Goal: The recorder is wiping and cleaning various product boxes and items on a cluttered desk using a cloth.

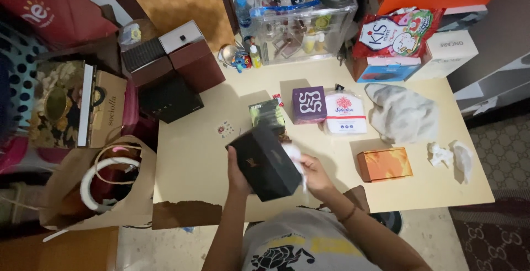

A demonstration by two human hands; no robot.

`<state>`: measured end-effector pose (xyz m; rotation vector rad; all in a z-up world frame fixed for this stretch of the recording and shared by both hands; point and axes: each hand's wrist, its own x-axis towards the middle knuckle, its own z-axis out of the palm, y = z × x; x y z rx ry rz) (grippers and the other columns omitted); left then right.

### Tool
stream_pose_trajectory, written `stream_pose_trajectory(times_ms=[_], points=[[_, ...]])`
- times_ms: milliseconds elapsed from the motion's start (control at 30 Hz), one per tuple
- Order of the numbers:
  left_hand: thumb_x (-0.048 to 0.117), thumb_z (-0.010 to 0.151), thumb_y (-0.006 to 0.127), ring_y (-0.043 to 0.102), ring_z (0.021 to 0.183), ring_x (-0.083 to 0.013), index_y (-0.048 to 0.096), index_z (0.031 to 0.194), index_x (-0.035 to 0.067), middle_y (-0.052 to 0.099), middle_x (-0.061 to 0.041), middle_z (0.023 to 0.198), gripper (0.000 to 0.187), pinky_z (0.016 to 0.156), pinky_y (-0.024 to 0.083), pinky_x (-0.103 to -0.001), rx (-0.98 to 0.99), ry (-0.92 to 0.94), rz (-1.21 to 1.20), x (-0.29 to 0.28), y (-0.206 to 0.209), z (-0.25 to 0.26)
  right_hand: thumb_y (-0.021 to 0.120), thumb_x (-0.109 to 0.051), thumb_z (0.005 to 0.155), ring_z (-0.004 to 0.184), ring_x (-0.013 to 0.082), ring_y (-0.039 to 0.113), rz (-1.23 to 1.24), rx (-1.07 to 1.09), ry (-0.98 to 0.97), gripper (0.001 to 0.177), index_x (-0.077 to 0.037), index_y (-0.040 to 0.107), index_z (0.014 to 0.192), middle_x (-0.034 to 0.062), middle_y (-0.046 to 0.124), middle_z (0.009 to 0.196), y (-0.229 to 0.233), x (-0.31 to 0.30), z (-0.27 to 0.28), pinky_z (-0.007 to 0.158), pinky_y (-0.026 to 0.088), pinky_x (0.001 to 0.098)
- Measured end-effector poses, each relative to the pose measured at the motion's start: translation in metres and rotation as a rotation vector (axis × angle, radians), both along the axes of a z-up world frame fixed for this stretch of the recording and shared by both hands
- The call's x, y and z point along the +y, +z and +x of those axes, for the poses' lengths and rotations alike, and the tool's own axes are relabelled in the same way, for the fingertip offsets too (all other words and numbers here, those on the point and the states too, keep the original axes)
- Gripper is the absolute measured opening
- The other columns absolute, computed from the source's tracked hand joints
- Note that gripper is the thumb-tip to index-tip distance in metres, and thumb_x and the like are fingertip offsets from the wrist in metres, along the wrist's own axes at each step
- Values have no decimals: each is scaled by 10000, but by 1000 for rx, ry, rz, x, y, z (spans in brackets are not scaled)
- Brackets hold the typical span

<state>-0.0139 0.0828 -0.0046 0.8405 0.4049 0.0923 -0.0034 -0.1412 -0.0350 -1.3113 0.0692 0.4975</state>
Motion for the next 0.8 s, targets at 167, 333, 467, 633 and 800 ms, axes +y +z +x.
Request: stream_pose_trajectory(times_ms=[167,333,467,633,800], points=[[716,960,390,719,868,-314,592,1293,44,712,-176,1013,776,723,609,-457,-4,-160,-82,-2,15,2,625,-138,986,804,69,686,60,-75,-8,307,39,662,1233,64,733,1022,35,-10,13,741,547,227],[687,1007,411,656,1072,-287,556,1407,52,662,-139,1218,764,927,566,-440,12,-167,-268,-30,-31,10,538,-282,1074,744,140,707,261,90,-40,399,25,628,1311,137,727,984,32,9,33,645,570,279],[700,963,388,644,1159,-286,514,1447,96,625,-135,1331,784,972,567,-432,-10,32,-301,-32,31,22,555,-305,1018,867,171,753,411,332,12,452,42,641,1296,134,752,1083,-32,2,31,755,619,297],[674,948,449,613,1191,-301,404,1486,103,577,-149,1343,786,985,554,-453,-43,256,-85,-2,3,37,538,-236,998,882,206,756,288,475,7,383,32,651,1247,147,752,1075,-18,0,3,784,627,336],[486,868,668,601,1141,-308,262,1514,124,541,-172,1303,845,865,585,-461,17,149,453,-21,7,19,499,-171,1043,710,185,666,242,427,-43,240,1,641,1132,108,672,902,-87,-19,25,627,570,331]])
